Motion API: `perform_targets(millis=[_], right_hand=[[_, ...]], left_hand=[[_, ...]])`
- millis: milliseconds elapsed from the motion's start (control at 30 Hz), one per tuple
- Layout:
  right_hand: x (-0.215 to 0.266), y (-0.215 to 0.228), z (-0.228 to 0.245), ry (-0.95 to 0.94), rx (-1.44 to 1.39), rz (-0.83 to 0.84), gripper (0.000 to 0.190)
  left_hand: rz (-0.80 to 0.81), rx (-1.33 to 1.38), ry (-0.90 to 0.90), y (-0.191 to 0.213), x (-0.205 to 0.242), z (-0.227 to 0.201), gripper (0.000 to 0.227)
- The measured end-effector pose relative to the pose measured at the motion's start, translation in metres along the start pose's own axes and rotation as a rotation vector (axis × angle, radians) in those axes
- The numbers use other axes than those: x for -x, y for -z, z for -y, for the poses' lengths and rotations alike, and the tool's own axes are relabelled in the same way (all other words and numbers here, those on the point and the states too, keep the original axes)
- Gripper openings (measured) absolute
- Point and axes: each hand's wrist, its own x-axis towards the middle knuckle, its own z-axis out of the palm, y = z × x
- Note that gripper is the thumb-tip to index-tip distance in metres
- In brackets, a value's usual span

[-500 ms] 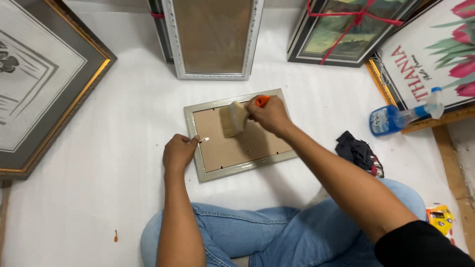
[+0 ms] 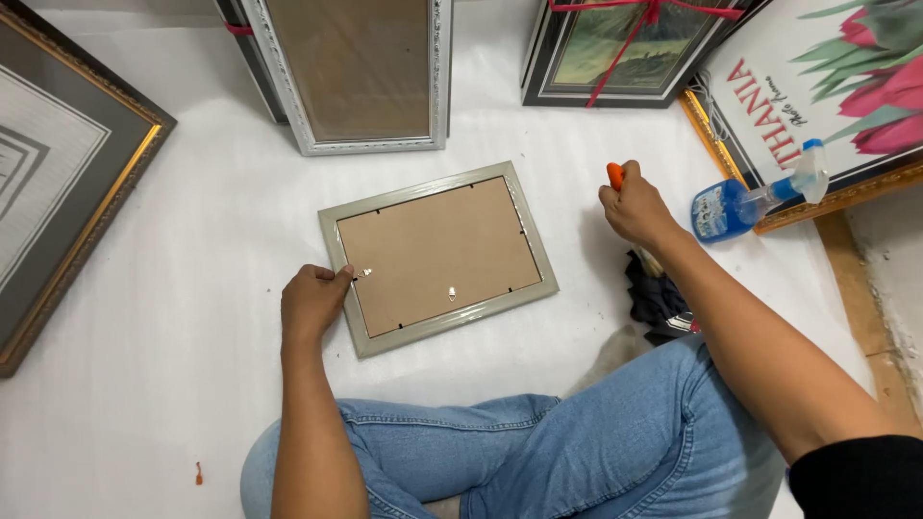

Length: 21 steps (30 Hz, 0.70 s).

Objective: Cleaning and dusting the backs of several picture frames using a cloth and a paintbrush

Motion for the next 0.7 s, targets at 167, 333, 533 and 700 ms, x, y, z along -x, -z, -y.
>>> perform_targets(millis=[167,333,533,700], right_hand=[[-0.010,-0.006,0.007,0.241,0.298,-0.057,0.030],[-0.010,-0.014,-0.021,0.088,0.540,0.013,0.083],[0.019,0.004,-0.052,-0.479,0.513,0.399,0.120],[0.005,0.001,-0.094,-0.469,0.311,0.542,0.040]], left_hand=[[-0.005,0.062,-0.001,0.002,0.001,0.001,0.057],[-0.006,0.073,0.000,0.003,0.001,-0.002,0.059],[0.032,-0.127,0.131,0.008,0.007,-0.017,0.050],[0.106,-0.249,0.081,0.006,0.008,-0.019,0.046]])
